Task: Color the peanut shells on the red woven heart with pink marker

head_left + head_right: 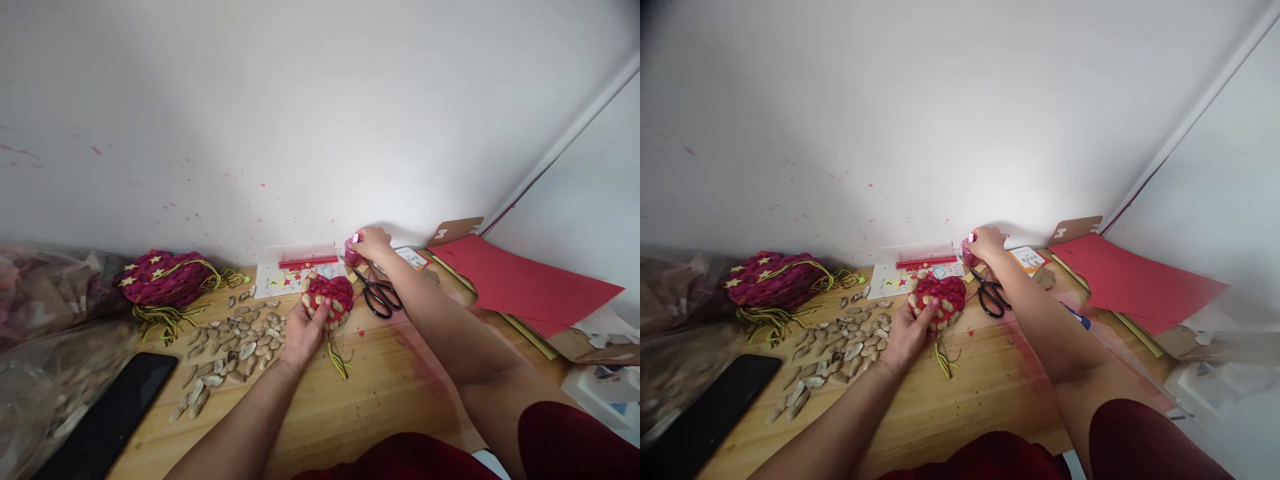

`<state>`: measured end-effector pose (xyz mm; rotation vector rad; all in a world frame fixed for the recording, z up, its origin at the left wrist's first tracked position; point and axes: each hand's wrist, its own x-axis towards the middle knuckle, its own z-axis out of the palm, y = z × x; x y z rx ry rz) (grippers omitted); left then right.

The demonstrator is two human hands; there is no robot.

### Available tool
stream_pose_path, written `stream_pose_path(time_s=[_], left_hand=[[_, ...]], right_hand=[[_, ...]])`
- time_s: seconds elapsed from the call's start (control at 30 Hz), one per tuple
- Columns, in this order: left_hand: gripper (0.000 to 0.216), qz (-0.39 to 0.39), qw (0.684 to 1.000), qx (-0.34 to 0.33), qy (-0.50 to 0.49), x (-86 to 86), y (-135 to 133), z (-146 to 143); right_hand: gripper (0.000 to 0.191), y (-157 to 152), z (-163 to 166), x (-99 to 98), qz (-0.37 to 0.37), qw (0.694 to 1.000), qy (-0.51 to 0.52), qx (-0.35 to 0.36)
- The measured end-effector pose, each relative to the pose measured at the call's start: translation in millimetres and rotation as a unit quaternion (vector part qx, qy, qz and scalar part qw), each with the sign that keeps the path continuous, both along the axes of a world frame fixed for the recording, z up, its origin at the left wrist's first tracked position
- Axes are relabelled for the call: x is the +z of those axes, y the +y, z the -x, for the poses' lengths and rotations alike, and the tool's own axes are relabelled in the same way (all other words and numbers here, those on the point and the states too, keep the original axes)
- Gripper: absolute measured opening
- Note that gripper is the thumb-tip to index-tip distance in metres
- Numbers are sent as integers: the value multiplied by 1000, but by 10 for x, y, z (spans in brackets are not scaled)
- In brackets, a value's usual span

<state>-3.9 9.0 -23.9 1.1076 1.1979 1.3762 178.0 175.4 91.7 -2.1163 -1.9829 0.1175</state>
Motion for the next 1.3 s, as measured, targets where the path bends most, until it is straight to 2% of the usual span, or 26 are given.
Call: stream_pose_path(time_s=[0.2, 0.43, 0.47, 0.5, 0.57, 0.63, 0.7, 0.77, 0.87, 1.07, 1.3], left_hand=[[59, -14, 1000, 6, 16, 14, -7, 6], [56, -32, 999, -8, -7, -2, -7, -18], [56, -37, 999, -9, -7, -2, -10, -20], [55, -41, 999, -10, -3, 5, -15, -23], [52, -48, 999, -6, 15, 41, -34, -25], [48, -62, 997, 4, 44, 91, -60, -25], [44, -76, 995, 8, 66, 129, -83, -20], [41, -82, 993, 14, 89, 141, -97, -11], [37, -91, 989, 20, 114, 119, -101, 1], [33, -103, 987, 9, 120, 107, -111, -2], [29, -123, 982, 2, 143, 158, -146, -4]], right_hand=[[17, -44, -33, 29, -48, 998, 39, -4], [23, -384, -163, 74, -144, 977, 157, -11], [23, -452, -169, 77, -166, 966, 199, -3], [22, -531, -163, 83, -198, 942, 271, 10], [22, -722, -113, 110, -243, 874, 416, 66], [24, -952, -20, 149, -228, 828, 494, 137], [24, -1191, 86, 178, -200, 811, 511, 200], [23, -1392, 173, 174, -212, 812, 484, 248], [15, -1554, 226, 94, -247, 817, 442, 276], [12, -1534, 173, -74, -274, 819, 430, 262], [3, -1607, 209, -29, -288, 821, 389, 302]])
